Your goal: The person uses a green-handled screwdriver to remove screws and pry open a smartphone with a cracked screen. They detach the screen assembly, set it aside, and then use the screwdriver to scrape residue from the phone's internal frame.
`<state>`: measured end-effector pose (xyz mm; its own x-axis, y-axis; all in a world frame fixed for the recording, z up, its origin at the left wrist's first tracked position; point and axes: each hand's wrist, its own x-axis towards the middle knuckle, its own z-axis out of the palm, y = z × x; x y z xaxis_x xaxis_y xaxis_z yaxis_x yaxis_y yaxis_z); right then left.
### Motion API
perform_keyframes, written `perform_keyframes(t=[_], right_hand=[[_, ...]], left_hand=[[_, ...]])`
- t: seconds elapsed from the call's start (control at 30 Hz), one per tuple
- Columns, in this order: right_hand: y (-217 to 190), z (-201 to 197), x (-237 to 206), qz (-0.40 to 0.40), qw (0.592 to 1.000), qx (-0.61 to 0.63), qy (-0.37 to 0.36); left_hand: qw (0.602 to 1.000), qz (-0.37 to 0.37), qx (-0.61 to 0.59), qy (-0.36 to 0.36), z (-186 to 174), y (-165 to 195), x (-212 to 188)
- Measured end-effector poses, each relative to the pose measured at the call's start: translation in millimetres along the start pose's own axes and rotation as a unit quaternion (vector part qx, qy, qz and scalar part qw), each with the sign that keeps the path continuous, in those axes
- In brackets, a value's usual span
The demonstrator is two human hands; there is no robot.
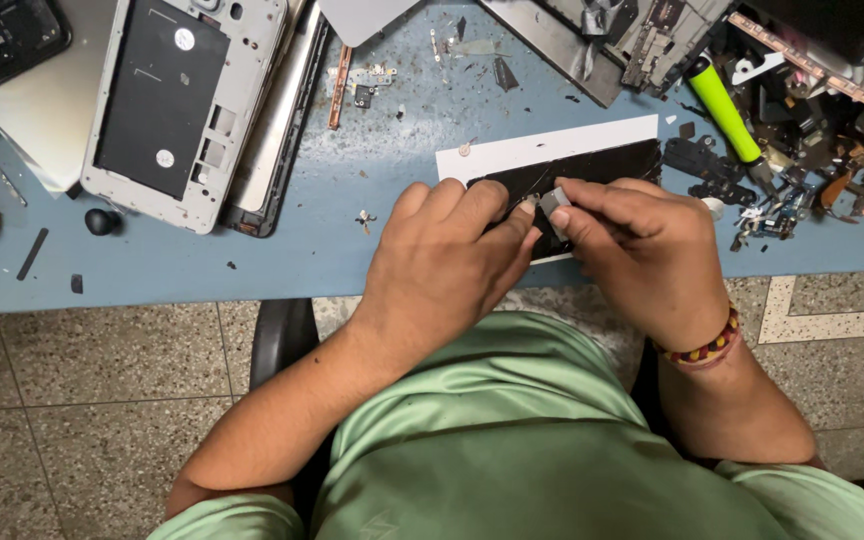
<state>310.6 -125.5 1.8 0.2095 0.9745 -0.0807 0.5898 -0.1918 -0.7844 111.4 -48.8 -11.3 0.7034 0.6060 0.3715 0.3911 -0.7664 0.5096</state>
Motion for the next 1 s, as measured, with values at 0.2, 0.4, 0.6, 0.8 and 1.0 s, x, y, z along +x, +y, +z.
perform_keyframes(t=[0.2, 0.4, 0.6, 0.8, 1.0], right_hand=[[0.1, 1.3, -1.3, 0.003, 1.0, 0.011, 0.002], [1.2, 2.6, -2.9, 0.017, 0.999, 0.028, 0.005], [1.0, 5.4, -4.7, 0.005, 1.0, 0.016, 0.021], [1.3, 5.5, -1.7, -0.017, 0.999, -0.017, 0.024], [1.0, 0.6, 2.5, -0.039, 0.999, -0.018, 0.004]], left_hand=[[1.0, 0.001, 0.003, -0.001, 0.8, -0.8, -0.2], [1.0, -0.002, -0.002, 0.001, 1.0, -0.5, -0.3], [1.0, 0.0, -0.002, 0.0, 1.6, -1.3, 0.2], [1.0, 0.004, 0.003, -0.003, 1.5, -1.6, 0.4], [1.0, 0.006, 0.003, -0.007, 1.0, -1.5, 0.5]])
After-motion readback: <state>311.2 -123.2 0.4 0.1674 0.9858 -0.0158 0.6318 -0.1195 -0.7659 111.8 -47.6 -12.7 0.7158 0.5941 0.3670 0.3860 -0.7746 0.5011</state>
